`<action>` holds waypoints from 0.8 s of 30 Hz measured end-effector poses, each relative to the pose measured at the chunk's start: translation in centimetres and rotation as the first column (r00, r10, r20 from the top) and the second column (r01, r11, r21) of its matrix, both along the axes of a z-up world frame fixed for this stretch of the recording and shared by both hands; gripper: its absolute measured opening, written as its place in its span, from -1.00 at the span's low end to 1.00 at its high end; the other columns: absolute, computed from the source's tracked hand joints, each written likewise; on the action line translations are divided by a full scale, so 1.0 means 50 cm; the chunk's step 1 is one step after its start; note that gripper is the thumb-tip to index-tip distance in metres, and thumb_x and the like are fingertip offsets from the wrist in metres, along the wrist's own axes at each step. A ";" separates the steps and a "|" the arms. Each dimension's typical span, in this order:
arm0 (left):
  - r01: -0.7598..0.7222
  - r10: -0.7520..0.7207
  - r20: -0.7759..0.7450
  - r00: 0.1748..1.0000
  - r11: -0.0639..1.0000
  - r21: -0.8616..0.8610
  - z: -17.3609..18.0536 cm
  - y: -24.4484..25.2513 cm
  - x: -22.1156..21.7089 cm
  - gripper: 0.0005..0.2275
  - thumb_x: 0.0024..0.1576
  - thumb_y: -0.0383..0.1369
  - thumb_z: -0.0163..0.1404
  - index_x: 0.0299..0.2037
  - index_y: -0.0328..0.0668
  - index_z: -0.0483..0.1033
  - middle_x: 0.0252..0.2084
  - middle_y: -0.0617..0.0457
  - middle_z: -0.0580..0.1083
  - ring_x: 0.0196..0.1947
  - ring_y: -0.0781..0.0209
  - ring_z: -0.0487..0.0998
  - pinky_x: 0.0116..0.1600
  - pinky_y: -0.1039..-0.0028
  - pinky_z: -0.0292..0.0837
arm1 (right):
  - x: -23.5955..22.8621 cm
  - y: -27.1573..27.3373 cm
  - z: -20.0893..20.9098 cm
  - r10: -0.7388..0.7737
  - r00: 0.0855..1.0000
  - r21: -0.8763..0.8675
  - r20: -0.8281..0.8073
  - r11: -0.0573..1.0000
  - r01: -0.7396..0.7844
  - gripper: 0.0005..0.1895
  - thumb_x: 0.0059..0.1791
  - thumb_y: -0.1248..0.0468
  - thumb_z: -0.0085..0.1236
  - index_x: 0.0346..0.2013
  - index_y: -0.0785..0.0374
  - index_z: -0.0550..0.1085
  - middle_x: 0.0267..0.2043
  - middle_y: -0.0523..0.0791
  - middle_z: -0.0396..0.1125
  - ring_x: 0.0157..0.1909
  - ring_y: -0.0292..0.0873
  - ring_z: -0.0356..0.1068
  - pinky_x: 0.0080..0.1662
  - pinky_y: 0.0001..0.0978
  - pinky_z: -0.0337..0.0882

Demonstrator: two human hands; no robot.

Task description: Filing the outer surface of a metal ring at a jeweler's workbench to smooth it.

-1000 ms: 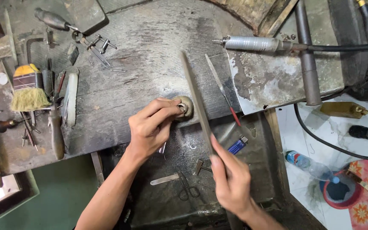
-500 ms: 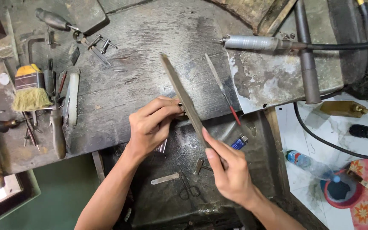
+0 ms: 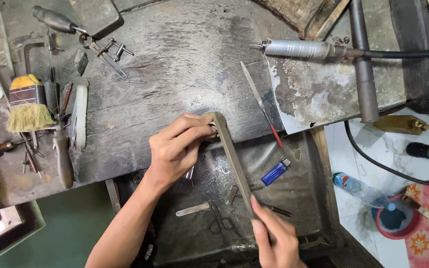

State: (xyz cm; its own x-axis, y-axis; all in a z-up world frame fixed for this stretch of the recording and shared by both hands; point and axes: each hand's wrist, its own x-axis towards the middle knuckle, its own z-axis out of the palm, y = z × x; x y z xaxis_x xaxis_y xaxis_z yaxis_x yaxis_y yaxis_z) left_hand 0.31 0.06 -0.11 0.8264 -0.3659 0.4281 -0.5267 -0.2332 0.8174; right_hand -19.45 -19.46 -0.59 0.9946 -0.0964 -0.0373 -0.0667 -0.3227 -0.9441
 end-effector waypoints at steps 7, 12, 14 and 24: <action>-0.016 0.016 0.003 1.000 0.999 0.035 0.000 -0.002 -0.008 -0.74 -0.10 -0.81 0.02 -0.23 -0.46 0.55 -0.16 -0.09 0.56 -0.19 0.10 0.60 -0.08 0.45 0.53 | 0.164 -0.036 0.037 0.195 0.981 0.071 0.009 0.978 -0.195 -0.54 -0.02 0.42 0.00 0.19 0.41 0.38 -0.26 -0.03 0.54 -0.62 -0.41 0.00 -0.57 -0.55 0.00; -0.142 0.141 0.028 0.990 0.989 0.030 0.003 -0.009 -0.026 -0.82 0.01 -0.72 0.19 -0.22 -0.38 0.61 -0.12 -0.03 0.56 -0.27 0.20 0.58 -0.19 0.51 0.49 | 0.119 -0.040 0.036 0.069 0.989 -0.234 0.133 0.972 -0.037 -0.53 -0.12 0.51 0.11 0.11 0.48 0.43 -0.46 -0.12 0.41 -0.62 -0.35 0.12 -0.56 -0.56 0.12; -0.148 0.148 -0.014 0.989 0.988 -0.038 0.004 -0.011 -0.030 -0.83 0.00 -0.69 0.21 -0.24 -0.35 0.60 -0.13 -0.03 0.57 -0.25 0.22 0.59 -0.14 0.51 0.52 | 0.094 -0.046 0.024 0.050 0.990 -0.305 0.132 0.952 -0.008 -0.54 -0.13 0.50 0.15 0.08 0.44 0.46 -0.49 -0.14 0.39 -0.62 -0.34 0.13 -0.54 -0.55 0.15; -0.153 0.044 -0.278 0.960 0.910 -0.385 -0.017 -0.007 -0.078 -0.69 0.07 -0.74 0.16 -0.03 -0.36 0.43 -0.01 -0.09 0.51 -0.07 0.16 0.61 0.06 0.48 0.64 | 0.088 -0.090 -0.084 0.167 0.963 -0.625 0.212 0.780 0.002 -0.35 -0.20 0.18 0.40 0.17 0.15 0.46 -0.14 -0.01 0.39 -0.33 -0.21 0.24 -0.45 -0.52 0.32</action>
State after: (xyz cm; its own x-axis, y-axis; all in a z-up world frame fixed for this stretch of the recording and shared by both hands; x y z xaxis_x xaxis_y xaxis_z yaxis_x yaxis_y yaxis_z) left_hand -3.60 -0.30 -0.96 0.9500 -0.1201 0.2882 -0.2771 0.1008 0.9555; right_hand -15.04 -23.97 -4.81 0.9677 0.0685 0.2428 0.1897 -0.8318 -0.5216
